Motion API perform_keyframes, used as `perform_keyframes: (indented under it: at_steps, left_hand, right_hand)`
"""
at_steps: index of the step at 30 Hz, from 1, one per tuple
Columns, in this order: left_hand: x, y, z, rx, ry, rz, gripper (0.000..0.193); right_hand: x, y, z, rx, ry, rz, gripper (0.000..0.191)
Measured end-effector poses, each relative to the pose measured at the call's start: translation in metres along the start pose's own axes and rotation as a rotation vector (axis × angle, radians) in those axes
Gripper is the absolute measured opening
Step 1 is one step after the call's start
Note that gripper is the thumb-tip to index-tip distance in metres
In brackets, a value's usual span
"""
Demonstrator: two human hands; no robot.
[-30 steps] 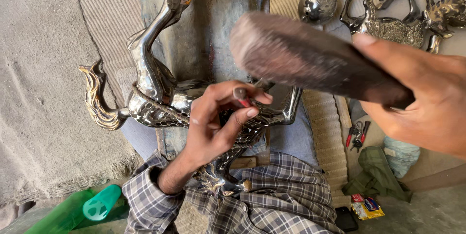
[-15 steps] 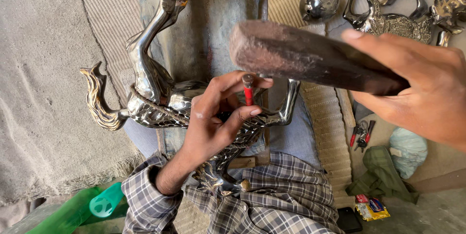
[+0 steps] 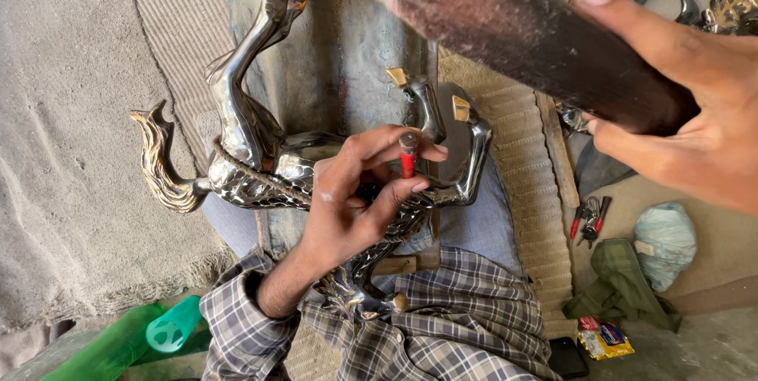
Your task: The person uses a hammer and a small red-handled tool to strike and shape a silver-colored metal sculpture of a mythical creature. They repeatedly reposition the tool and hammer different areas of the sculpture's body and neck.
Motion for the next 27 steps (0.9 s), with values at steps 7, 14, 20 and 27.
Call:
perform_keyframes:
  at_steps: [7, 14, 20, 27]
  left_hand:
    - [0.0, -0.002, 0.004, -0.004, -0.061, 0.084, 0.046]
    - [0.002, -0.001, 0.006, -0.015, -0.078, 0.091, 0.047]
    - [0.002, -0.001, 0.008, -0.02, -0.036, 0.028, 0.049]
    - [0.001, 0.0, 0.008, -0.022, -0.047, 0.009, 0.049]
  right_hand:
    - [0.001, 0.002, -0.001, 0.004, 0.069, -0.006, 0.092]
    - [0.001, 0.009, 0.0, -0.111, 0.09, -0.02, 0.094]
    - [0.004, 0.009, -0.001, -0.066, 0.125, 0.085, 0.095]
    - [0.002, 0.011, 0.005, -0.139, 0.073, -0.134, 0.092]
Point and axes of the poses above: each hand's wrist, its own z-axis towards the middle knuckle, its own y-axis out of the palm, x = y × z, the point moved 5 cm from there along z, towards the middle knuckle, and after that the axes turned 1 degree about x, right-handed, at the moved point
